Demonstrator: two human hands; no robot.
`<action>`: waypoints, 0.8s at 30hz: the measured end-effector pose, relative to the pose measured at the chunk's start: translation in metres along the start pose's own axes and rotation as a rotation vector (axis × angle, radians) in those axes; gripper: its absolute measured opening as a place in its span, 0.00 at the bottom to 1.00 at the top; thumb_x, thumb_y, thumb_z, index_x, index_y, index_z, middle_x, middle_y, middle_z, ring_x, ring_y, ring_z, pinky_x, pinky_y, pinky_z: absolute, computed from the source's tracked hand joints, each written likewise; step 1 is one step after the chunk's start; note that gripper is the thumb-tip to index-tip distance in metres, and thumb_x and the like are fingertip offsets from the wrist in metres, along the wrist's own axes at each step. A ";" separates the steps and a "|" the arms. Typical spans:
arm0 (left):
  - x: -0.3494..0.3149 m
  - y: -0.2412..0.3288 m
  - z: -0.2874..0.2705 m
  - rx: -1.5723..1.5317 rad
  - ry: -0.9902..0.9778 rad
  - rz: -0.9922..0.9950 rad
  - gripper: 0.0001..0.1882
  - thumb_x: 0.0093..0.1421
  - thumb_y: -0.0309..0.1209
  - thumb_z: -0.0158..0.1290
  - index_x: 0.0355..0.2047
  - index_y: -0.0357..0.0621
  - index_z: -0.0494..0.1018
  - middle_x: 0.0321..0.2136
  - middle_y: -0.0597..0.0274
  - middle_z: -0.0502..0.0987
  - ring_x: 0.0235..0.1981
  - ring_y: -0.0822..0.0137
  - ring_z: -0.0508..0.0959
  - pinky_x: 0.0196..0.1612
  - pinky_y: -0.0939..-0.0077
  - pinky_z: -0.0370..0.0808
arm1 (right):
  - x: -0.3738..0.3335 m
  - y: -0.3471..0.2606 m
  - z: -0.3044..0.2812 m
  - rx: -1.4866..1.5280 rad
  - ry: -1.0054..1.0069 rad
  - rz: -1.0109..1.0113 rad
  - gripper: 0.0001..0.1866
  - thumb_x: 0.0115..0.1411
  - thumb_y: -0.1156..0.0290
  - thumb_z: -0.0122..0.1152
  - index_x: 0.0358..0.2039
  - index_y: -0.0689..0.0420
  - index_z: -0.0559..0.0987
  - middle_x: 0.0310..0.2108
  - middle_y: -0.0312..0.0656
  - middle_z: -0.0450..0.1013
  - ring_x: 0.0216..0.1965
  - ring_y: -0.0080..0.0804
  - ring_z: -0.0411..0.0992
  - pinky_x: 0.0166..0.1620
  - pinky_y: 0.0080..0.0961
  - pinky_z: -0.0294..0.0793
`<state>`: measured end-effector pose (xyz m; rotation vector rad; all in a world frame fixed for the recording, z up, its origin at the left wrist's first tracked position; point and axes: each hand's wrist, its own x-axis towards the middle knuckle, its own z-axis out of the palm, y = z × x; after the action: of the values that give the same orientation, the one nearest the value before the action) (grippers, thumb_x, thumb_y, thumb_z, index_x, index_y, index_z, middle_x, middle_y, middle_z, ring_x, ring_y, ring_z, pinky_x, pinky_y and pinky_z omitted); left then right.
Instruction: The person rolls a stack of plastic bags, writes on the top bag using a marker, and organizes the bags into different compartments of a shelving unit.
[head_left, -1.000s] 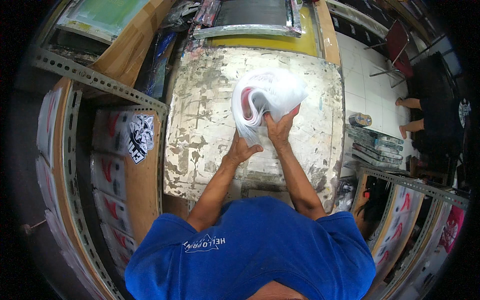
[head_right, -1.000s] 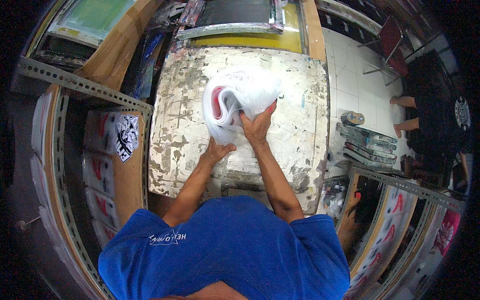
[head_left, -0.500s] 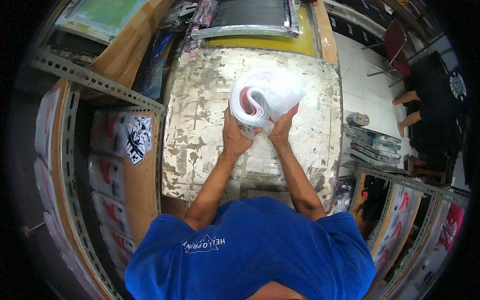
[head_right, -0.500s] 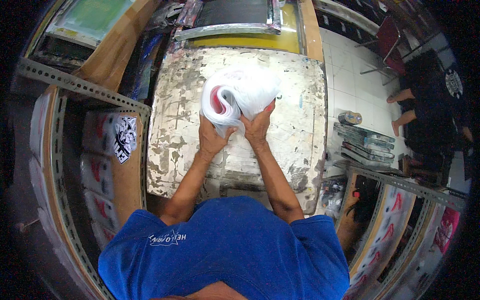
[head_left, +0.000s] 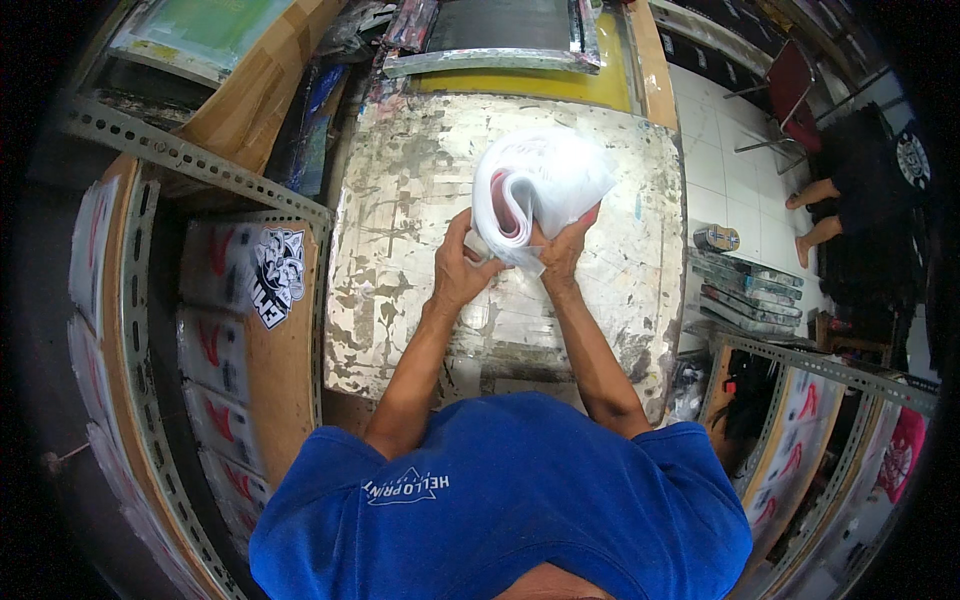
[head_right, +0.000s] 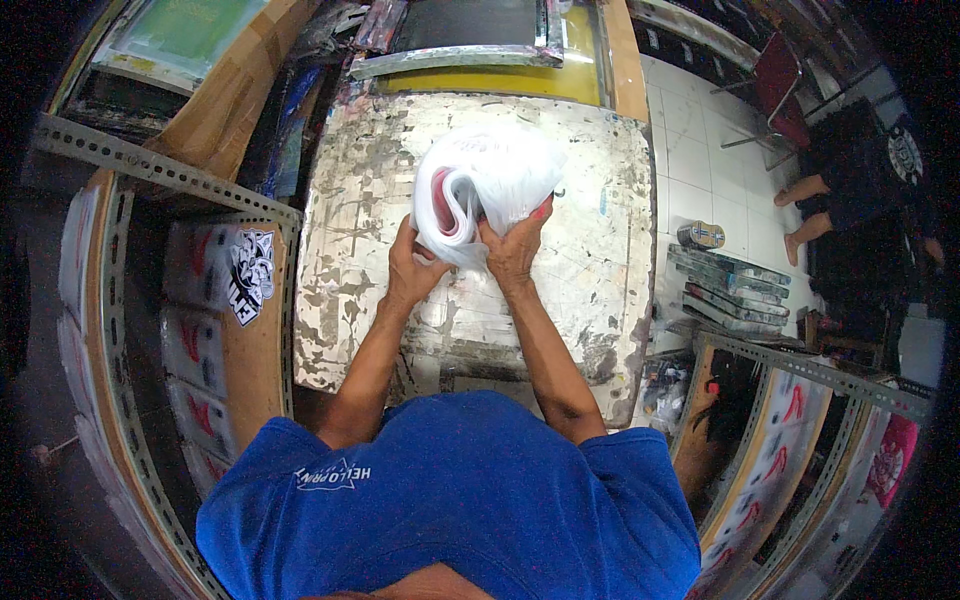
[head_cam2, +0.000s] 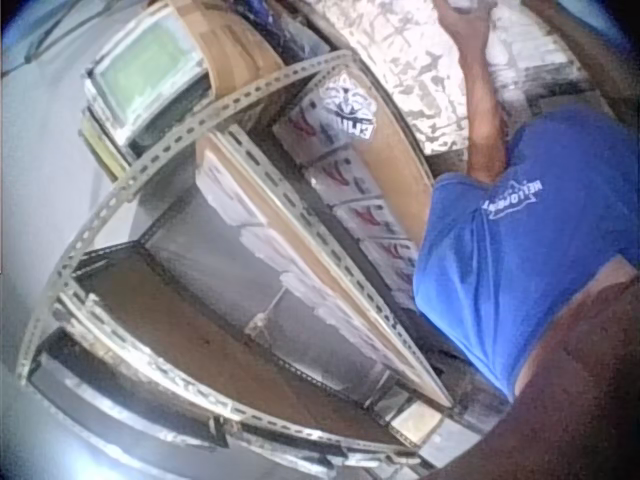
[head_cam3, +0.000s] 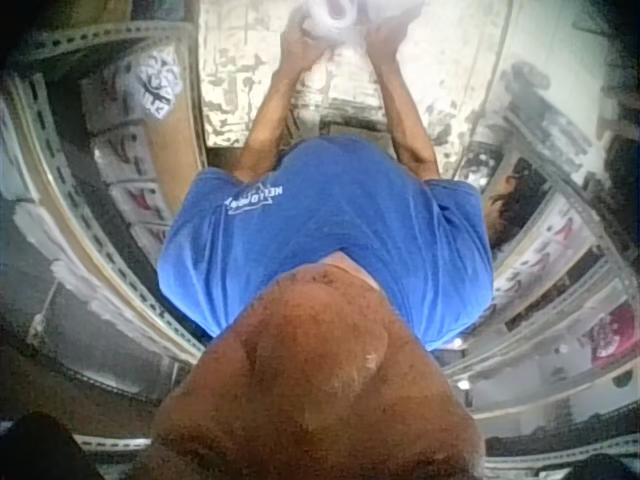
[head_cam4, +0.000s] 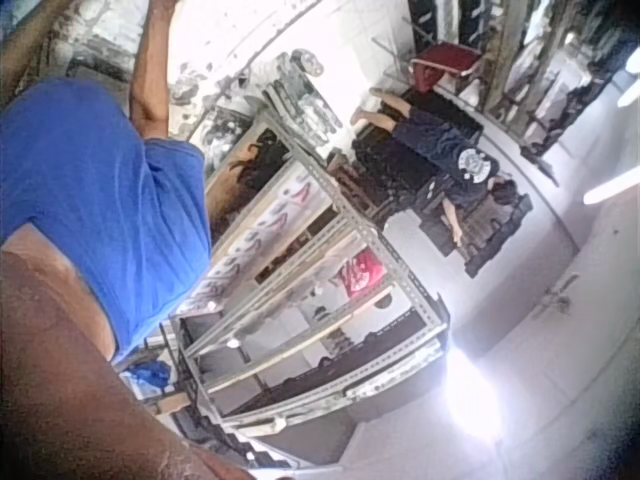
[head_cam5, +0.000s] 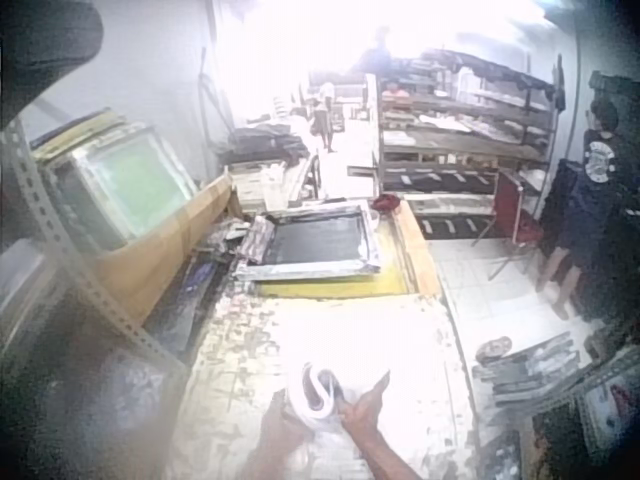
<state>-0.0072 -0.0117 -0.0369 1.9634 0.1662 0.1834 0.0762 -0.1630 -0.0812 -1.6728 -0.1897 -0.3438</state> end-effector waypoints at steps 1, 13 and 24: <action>0.003 0.002 -0.001 0.108 0.032 -0.003 0.47 0.39 0.33 0.72 0.59 0.39 0.60 0.59 0.49 0.65 0.56 0.56 0.70 0.45 0.70 0.78 | -0.001 0.001 0.001 0.000 -0.003 -0.008 0.59 0.42 0.68 0.71 0.66 0.67 0.40 0.60 0.60 0.54 0.61 0.53 0.58 0.65 0.40 0.53; 0.024 -0.029 0.047 0.088 0.423 0.318 0.43 0.44 0.33 0.67 0.55 0.26 0.58 0.41 0.39 0.75 0.42 0.45 0.79 0.44 0.58 0.75 | 0.000 -0.011 -0.005 -0.031 -0.053 -0.086 0.56 0.46 0.70 0.70 0.65 0.68 0.40 0.59 0.62 0.56 0.60 0.53 0.61 0.61 0.42 0.59; 0.035 -0.012 0.048 0.035 0.686 -0.026 0.30 0.49 0.30 0.64 0.51 0.30 0.66 0.40 0.41 0.79 0.42 0.50 0.81 0.45 0.61 0.76 | -0.007 -0.007 -0.006 -0.147 -0.101 -0.081 0.61 0.42 0.71 0.72 0.65 0.69 0.37 0.61 0.67 0.50 0.62 0.59 0.56 0.64 0.44 0.55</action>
<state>0.0362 -0.0434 -0.0650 1.8620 0.6399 0.8380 0.0663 -0.1677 -0.0760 -1.8325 -0.3144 -0.3414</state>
